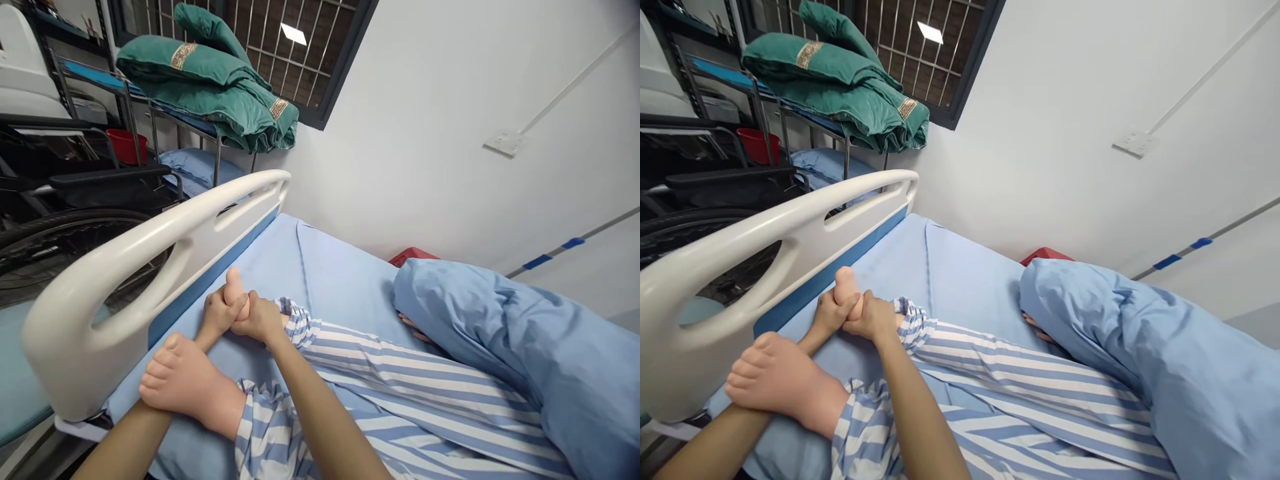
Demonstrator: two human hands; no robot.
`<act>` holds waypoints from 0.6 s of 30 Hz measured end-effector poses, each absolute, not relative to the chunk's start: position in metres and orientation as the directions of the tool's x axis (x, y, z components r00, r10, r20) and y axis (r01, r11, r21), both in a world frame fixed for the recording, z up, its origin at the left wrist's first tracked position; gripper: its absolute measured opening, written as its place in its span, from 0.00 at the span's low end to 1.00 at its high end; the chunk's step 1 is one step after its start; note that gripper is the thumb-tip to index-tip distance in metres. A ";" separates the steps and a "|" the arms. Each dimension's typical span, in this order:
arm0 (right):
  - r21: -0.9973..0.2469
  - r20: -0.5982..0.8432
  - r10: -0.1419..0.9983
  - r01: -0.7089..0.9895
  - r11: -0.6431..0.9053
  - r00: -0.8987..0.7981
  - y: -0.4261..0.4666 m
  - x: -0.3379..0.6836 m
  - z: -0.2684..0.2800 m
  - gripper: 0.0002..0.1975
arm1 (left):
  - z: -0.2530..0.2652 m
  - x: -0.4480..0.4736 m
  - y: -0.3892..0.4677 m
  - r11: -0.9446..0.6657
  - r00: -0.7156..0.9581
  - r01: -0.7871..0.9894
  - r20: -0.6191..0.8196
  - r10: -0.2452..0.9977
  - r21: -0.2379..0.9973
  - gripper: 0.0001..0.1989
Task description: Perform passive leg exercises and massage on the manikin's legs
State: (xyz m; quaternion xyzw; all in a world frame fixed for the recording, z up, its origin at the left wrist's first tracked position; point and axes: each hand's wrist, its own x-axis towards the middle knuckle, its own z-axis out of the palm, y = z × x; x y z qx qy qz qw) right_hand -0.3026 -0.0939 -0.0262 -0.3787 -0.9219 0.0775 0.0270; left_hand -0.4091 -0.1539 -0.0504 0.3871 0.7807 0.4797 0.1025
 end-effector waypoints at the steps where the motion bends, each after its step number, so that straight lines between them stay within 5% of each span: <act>1: -0.162 -0.013 0.702 0.694 0.702 -0.713 -0.094 -0.303 -0.026 0.24 | -0.050 -0.410 -0.154 0.266 -0.672 0.527 0.205 0.711 0.807 0.20; 18: -0.221 -0.093 0.728 0.727 0.651 -0.680 -0.103 -0.304 -0.006 0.26 | -0.004 -0.429 -0.166 0.498 -0.605 0.547 -0.093 0.791 0.673 0.26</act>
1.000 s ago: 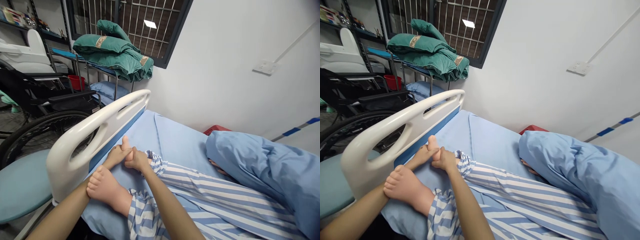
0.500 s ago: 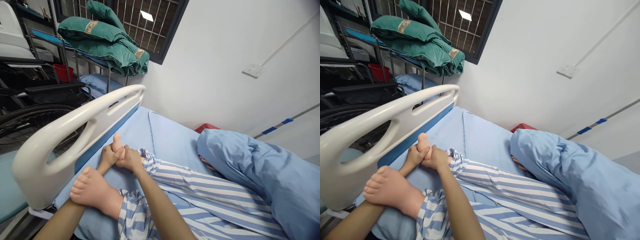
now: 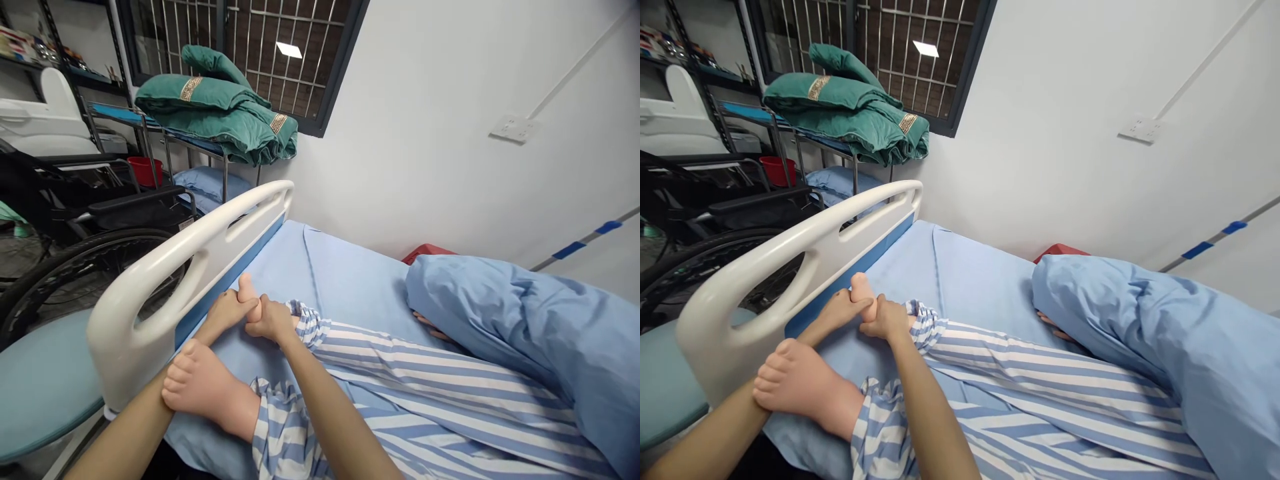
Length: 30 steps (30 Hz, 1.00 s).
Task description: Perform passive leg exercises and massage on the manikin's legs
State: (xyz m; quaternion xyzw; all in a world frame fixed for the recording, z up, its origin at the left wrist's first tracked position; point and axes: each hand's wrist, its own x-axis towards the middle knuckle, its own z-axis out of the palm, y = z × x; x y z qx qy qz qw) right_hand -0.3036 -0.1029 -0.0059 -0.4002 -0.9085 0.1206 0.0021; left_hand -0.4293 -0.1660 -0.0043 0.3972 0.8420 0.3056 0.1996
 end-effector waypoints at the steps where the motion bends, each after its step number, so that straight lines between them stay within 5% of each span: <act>1: -0.222 -0.086 0.727 0.724 0.653 -0.681 -0.103 -0.304 -0.006 0.26 | -0.007 -0.427 -0.166 0.480 -0.605 0.508 -0.101 0.790 0.716 0.25; 6: -0.217 -0.054 0.739 0.730 0.648 -0.672 -0.104 -0.303 -0.009 0.27 | -0.033 -0.408 -0.163 0.158 -0.611 0.194 -0.007 0.792 0.968 0.23; 13: -0.165 -0.046 0.715 0.711 0.684 -0.698 -0.097 -0.303 -0.018 0.26 | -0.057 -0.398 -0.150 -0.016 -0.708 0.053 0.049 0.704 0.998 0.24; 22: -0.147 -0.046 0.709 0.707 0.692 -0.704 -0.096 -0.303 -0.024 0.25 | -0.054 -0.408 -0.153 0.042 -0.695 0.197 0.109 0.710 0.980 0.16; 30: -0.166 -0.021 0.727 0.720 0.674 -0.686 -0.100 -0.303 -0.020 0.26 | -0.030 -0.407 -0.163 0.223 -0.687 0.259 0.017 0.727 0.940 0.15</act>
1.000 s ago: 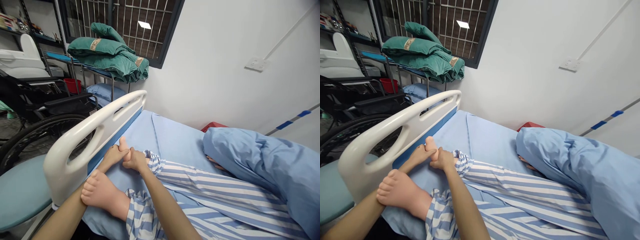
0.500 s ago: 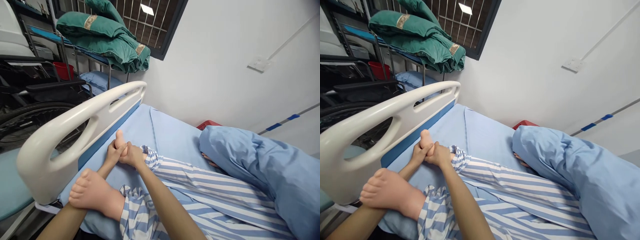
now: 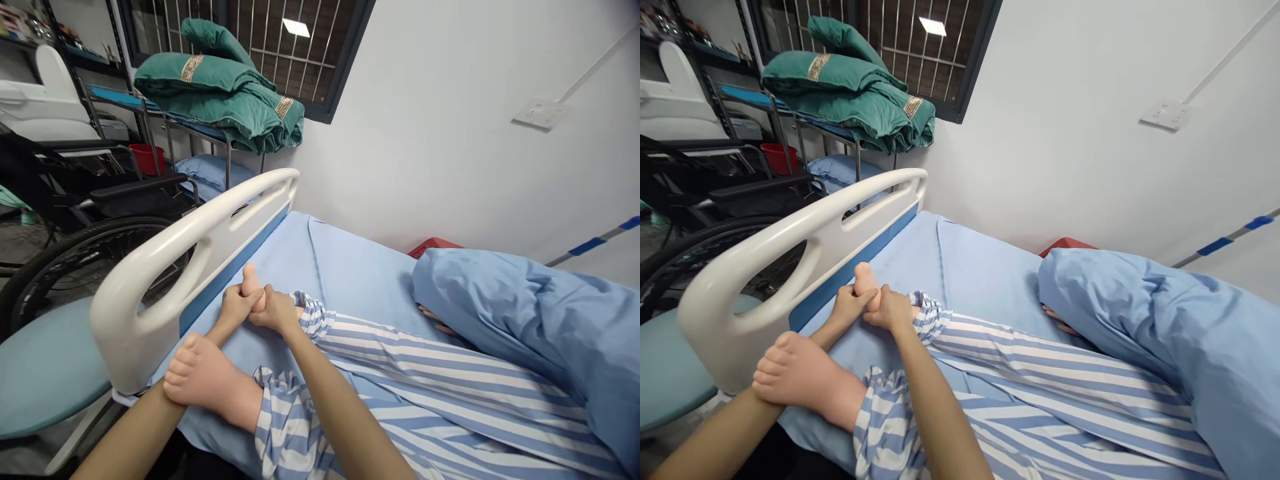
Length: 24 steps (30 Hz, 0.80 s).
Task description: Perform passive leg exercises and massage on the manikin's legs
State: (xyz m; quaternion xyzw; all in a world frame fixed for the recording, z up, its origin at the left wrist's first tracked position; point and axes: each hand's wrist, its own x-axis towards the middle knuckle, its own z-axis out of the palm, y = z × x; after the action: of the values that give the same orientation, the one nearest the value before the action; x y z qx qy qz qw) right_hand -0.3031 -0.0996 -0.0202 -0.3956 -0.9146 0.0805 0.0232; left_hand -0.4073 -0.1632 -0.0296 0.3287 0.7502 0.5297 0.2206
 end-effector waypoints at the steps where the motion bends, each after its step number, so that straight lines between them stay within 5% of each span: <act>1: -0.171 -0.037 0.731 0.725 0.668 -0.682 -0.100 -0.303 -0.019 0.26 | -0.024 -0.408 -0.165 0.246 -0.675 0.269 0.000 0.738 0.931 0.14; 8: -0.209 -0.100 0.748 0.749 0.629 -0.656 -0.106 -0.299 -0.005 0.24 | 0.007 -0.422 -0.180 0.329 -0.444 0.240 -0.198 0.874 0.913 0.13; 13: -0.219 -0.039 0.740 0.729 0.649 -0.671 -0.108 -0.300 -0.004 0.25 | 0.005 -0.387 -0.222 0.561 -0.670 0.265 -0.269 0.692 0.785 0.15; 16: -0.240 -0.037 0.736 0.721 0.650 -0.676 -0.107 -0.299 -0.003 0.26 | -0.002 -0.353 -0.249 0.703 -0.875 0.247 -0.159 0.458 0.667 0.18; 18: -0.261 -0.048 0.738 0.722 0.641 -0.673 -0.107 -0.298 -0.001 0.26 | -0.006 -0.338 -0.258 0.865 -0.979 0.200 0.117 0.164 0.460 0.21; 21: -0.289 -0.039 0.740 0.717 0.635 -0.671 -0.110 -0.297 0.002 0.26 | -0.009 -0.331 -0.260 0.925 -0.939 0.234 0.317 0.135 0.299 0.20; 24: -0.267 0.010 0.765 0.736 0.622 -0.644 -0.122 -0.298 0.006 0.25 | -0.005 -0.332 -0.259 0.901 -0.924 0.287 0.343 0.170 0.325 0.17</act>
State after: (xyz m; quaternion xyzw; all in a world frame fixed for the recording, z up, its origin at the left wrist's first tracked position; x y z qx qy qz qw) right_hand -0.2976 -0.1217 0.0058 -0.4176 -0.8986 0.1200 0.0616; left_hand -0.3325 -0.2594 -0.0054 0.1187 0.9626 0.1880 -0.1548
